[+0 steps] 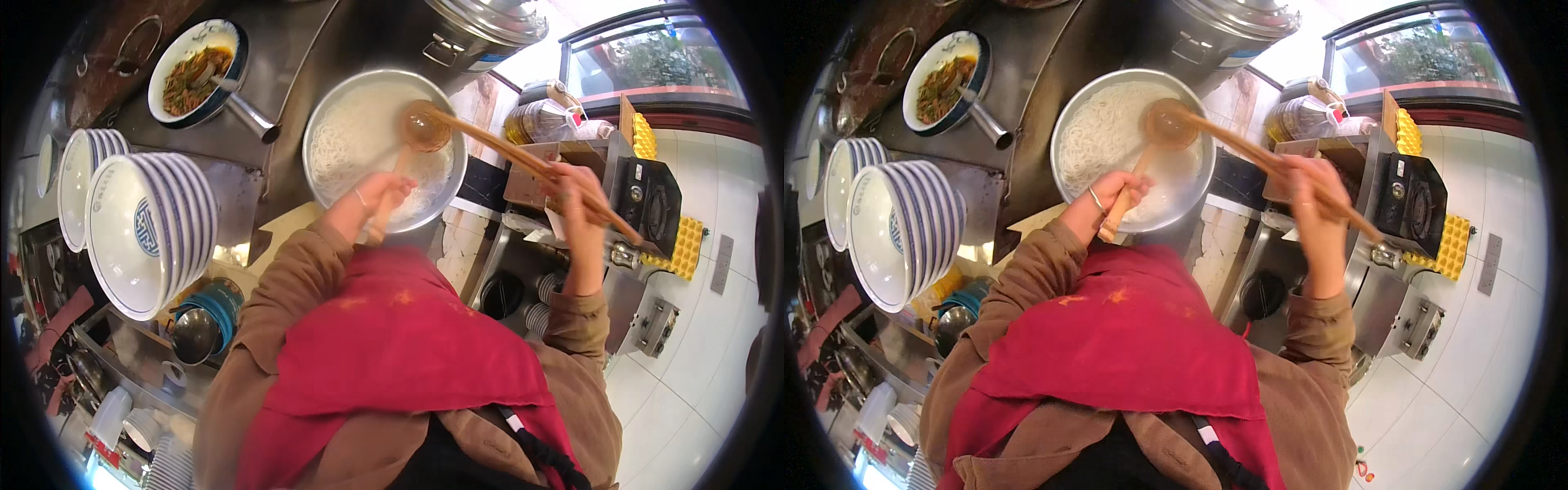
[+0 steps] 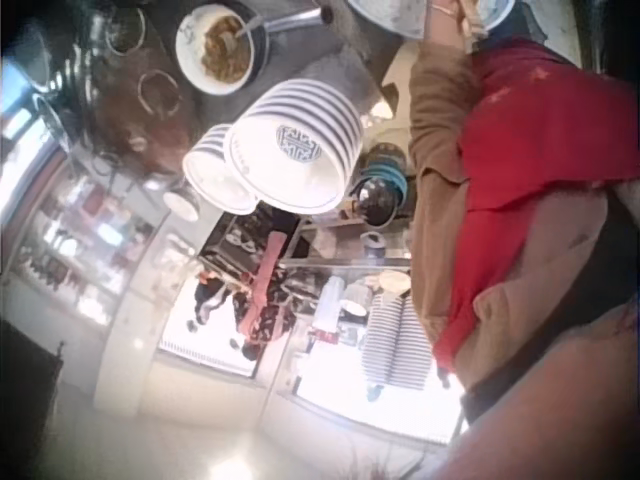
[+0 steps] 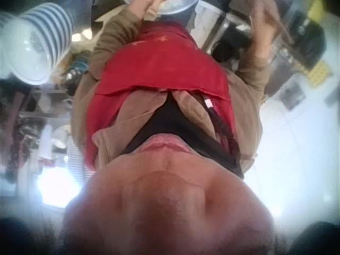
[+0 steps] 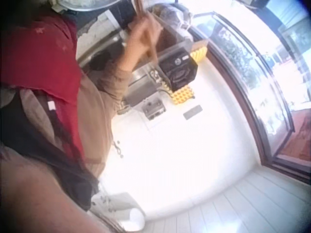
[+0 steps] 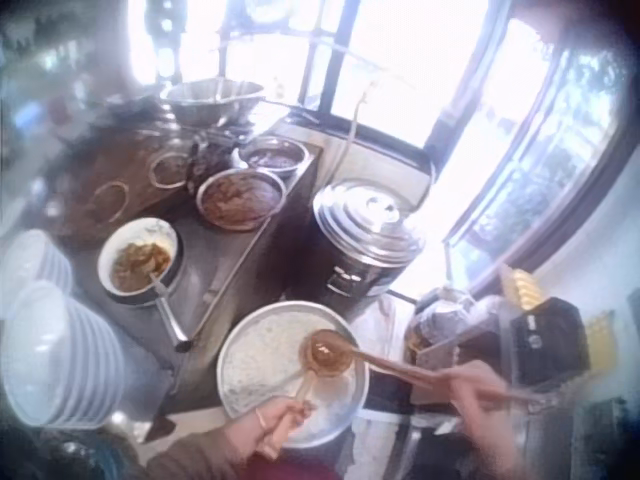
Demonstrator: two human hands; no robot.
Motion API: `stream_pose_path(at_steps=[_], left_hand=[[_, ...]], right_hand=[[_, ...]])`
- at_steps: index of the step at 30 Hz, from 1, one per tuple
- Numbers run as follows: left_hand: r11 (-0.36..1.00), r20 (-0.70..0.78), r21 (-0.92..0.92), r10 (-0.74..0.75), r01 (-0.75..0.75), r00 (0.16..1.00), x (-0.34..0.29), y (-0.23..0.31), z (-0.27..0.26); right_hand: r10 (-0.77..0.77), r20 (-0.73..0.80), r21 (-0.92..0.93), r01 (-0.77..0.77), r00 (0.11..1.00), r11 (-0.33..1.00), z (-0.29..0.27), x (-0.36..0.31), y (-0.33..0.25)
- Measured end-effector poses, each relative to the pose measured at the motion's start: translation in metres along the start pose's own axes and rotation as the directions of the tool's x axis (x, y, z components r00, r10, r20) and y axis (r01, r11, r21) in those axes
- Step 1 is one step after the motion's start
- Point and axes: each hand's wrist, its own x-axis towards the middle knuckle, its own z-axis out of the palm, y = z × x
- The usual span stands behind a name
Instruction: The person repeatedly scoops noodles from a large boiling pot using a strainer, transfers them into bowls, and adds broth and toppings. The person uses chopsticks to separate noodles and a ladle to pour broth, preparing multiple servings in a commercial kitchen.
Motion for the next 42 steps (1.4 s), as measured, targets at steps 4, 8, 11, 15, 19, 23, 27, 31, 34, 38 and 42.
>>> stream_pose_path(at_steps=[4, 8, 11, 15, 19, 23, 27, 31, 34, 38, 42], left_hand=[[0.975, -0.17, 0.173, 0.17, -0.141, 0.971, 0.001, -0.016, 0.037], [0.952, -0.47, 0.093, 0.302, -0.293, 0.829, 0.002, -0.046, 0.074], [0.91, -0.355, -0.004, 0.387, -0.415, 0.851, -0.011, -0.047, 0.069], [0.943, -0.039, -0.265, 0.197, -0.2, 0.98, -0.061, -0.036, 0.024], [0.841, 0.031, -0.511, 0.223, -0.177, 0.974, -0.129, -0.063, 0.009], [0.867, 0.042, -0.419, 0.315, -0.269, 0.948, -0.181, -0.088, 0.014], [0.834, -0.121, -0.452, 0.293, -0.316, 0.948, -0.201, -0.099, 0.021], [0.851, -0.194, -0.414, 0.263, -0.322, 0.945, -0.216, -0.094, 0.018], [0.832, -0.115, -0.441, 0.32, -0.337, 0.94, -0.224, -0.091, 0.012], [0.811, 0.042, -0.496, 0.379, -0.31, 0.925, -0.231, -0.09, -0.001], [0.838, 0.086, -0.468, 0.359, -0.281, 0.929, -0.233, -0.094, -0.015]], right_hand=[[-0.307, 0.277, -0.174, 0.362, 0.91, 0.916, 0.043, 0.015, 0.04], [-0.17, 0.704, -0.022, 0.261, 0.689, 0.965, 0.091, 0.016, 0.043], [-0.308, 0.774, 0.212, 0.231, 0.553, 0.949, 0.118, 0.013, 0.055], [-0.16, 0.566, 0.395, -0.096, 0.809, 0.914, 0.158, 0.047, 0.132], [0.149, 0.365, 0.099, -0.197, 0.919, 0.975, 0.213, 0.098, 0.246], [-0.266, 0.392, -0.256, 0.382, 0.881, 0.888, 0.301, 0.088, 0.345], [-0.065, 0.598, -0.04, 0.11, 0.799, 0.993, 0.386, 0.037, 0.396], [0.073, 0.712, 0.006, -0.11, 0.698, 0.994, 0.384, 0.025, 0.368], [0.142, 0.686, -0.143, -0.06, 0.714, 0.988, 0.33, 0.035, 0.304], [0.204, 0.58, 0.08, -0.304, 0.789, 0.949, 0.259, 0.062, 0.202], [0.167, 0.466, 0.147, -0.262, 0.869, 0.954, 0.191, 0.085, 0.1]])
